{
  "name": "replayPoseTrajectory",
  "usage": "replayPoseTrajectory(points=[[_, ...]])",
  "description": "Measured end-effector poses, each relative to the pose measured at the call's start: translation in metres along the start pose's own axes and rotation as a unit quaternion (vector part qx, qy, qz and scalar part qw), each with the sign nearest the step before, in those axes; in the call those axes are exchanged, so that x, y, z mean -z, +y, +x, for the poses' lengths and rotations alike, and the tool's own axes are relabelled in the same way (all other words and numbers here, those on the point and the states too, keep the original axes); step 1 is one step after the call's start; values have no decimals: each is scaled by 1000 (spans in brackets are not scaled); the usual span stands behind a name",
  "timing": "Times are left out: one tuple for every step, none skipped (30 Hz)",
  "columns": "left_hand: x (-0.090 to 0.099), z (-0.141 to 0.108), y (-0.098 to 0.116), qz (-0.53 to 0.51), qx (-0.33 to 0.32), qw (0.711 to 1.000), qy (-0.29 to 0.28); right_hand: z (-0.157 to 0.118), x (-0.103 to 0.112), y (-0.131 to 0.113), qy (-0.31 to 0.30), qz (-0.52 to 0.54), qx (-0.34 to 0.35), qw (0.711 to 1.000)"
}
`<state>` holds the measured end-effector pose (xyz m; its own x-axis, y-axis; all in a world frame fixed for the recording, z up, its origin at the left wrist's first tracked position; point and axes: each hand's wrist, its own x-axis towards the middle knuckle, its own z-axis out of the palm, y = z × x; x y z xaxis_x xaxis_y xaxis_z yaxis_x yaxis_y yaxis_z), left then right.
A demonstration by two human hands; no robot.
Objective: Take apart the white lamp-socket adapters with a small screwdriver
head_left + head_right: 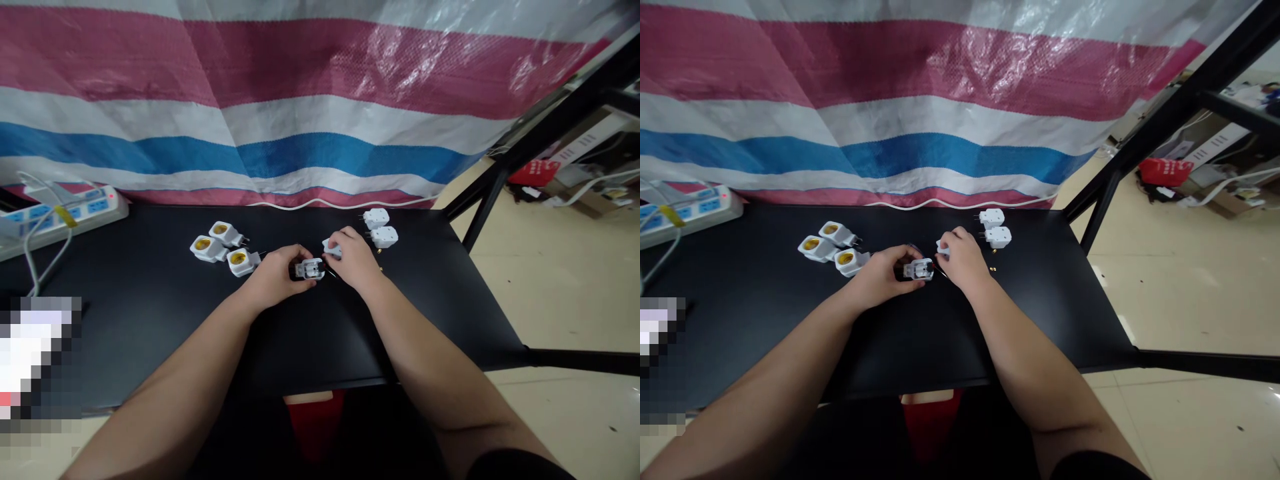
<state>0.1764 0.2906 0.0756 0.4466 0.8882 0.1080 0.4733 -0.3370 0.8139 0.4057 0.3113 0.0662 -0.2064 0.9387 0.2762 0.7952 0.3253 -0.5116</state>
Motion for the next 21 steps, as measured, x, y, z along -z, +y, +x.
replayPoseTrajectory(points=[[0,0,-1,-1,1,1000,3,-1,2,1,14,19,3,1000],[0,0,-1,-2,4,1000,6,-2,4,1,33,44,10,998],[-1,0,-2,-4,6,1000,7,-4,8,1,55,73,24,996],[-1,1,-2,-6,8,1000,7,-6,11,1,72,104,46,991],[-1,1,-2,-7,10,1000,7,-8,15,0,80,136,75,985],[-1,0,-3,-6,12,1000,5,-10,18,-2,74,164,106,978],[-1,0,-2,-4,13,1000,4,-12,20,-4,57,187,135,971],[-1,0,-2,-3,13,1000,3,-14,20,-6,34,205,159,965],[0,0,-2,-4,10,1000,3,-16,20,-8,13,217,178,960],[-1,0,-2,-6,7,1000,4,-17,18,-10,-5,223,192,956],[-1,0,-2,-8,2,1000,6,-18,15,-11,-18,226,201,953],[-1,1,-2,-7,-4,1000,9,-19,12,-12,-29,226,209,951],[-1,1,-2,-3,-8,1000,13,-19,10,-13,-38,224,214,950],[-1,1,-3,3,-11,1000,16,-19,8,-13,-46,222,216,950],[-1,1,-3,8,-12,1000,20,-19,6,-13,-53,220,217,950],[-2,1,-4,9,-13,1000,21,-18,6,-13,-59,219,216,950],[-2,1,-4,7,-13,1000,21,-18,6,-13,-63,217,214,950],[-2,2,-4,3,-14,1000,19,-18,6,-12,-66,216,212,951],[-2,2,-4,-3,-14,1000,17,-18,7,-12,-68,215,209,952],[-2,2,-4,-7,-15,1000,15,-18,8,-12,-69,215,208,952],[-2,2,-4,-8,-14,1000,13,-18,9,-11,-70,214,207,952]])
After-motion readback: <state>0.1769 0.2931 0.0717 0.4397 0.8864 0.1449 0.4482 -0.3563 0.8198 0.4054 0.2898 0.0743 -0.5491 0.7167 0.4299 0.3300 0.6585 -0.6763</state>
